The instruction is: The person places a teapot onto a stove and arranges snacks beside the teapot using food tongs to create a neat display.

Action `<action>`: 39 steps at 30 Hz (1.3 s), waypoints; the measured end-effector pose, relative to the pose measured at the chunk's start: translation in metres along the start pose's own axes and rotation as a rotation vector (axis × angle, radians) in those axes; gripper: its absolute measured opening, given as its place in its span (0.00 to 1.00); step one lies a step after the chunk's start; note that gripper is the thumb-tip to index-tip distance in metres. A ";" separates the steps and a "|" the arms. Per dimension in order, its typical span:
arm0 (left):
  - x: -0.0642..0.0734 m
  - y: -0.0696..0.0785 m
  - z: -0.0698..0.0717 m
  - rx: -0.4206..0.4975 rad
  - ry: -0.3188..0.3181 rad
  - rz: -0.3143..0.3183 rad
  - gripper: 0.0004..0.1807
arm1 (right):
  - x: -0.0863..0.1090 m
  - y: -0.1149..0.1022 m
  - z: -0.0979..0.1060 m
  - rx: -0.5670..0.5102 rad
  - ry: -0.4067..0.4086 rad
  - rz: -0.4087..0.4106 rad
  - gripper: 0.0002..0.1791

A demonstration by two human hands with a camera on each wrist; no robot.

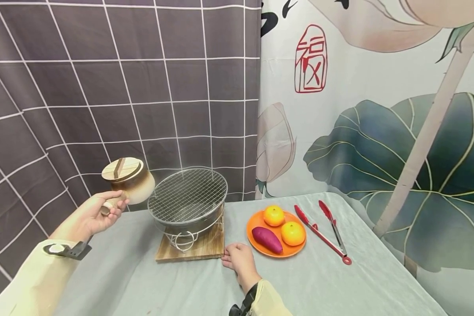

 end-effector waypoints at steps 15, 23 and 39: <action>-0.007 -0.001 -0.013 -0.029 0.004 0.012 0.24 | 0.001 -0.002 0.000 0.007 -0.007 -0.004 0.18; -0.011 0.000 -0.019 -0.015 0.017 0.019 0.23 | 0.001 -0.002 0.000 0.008 -0.009 -0.001 0.18; -0.021 -0.001 -0.030 -0.024 0.021 0.022 0.21 | 0.002 -0.004 0.000 0.012 -0.003 -0.003 0.18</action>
Point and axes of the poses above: each hand's wrist, its own x-axis away from the middle knuckle, its own z-axis out of the back of the hand, y = z × x, the point moved 6 cm from there along -x, towards the middle knuckle, and after that the axes turned 11 degrees about z, right-handed, at the moved point
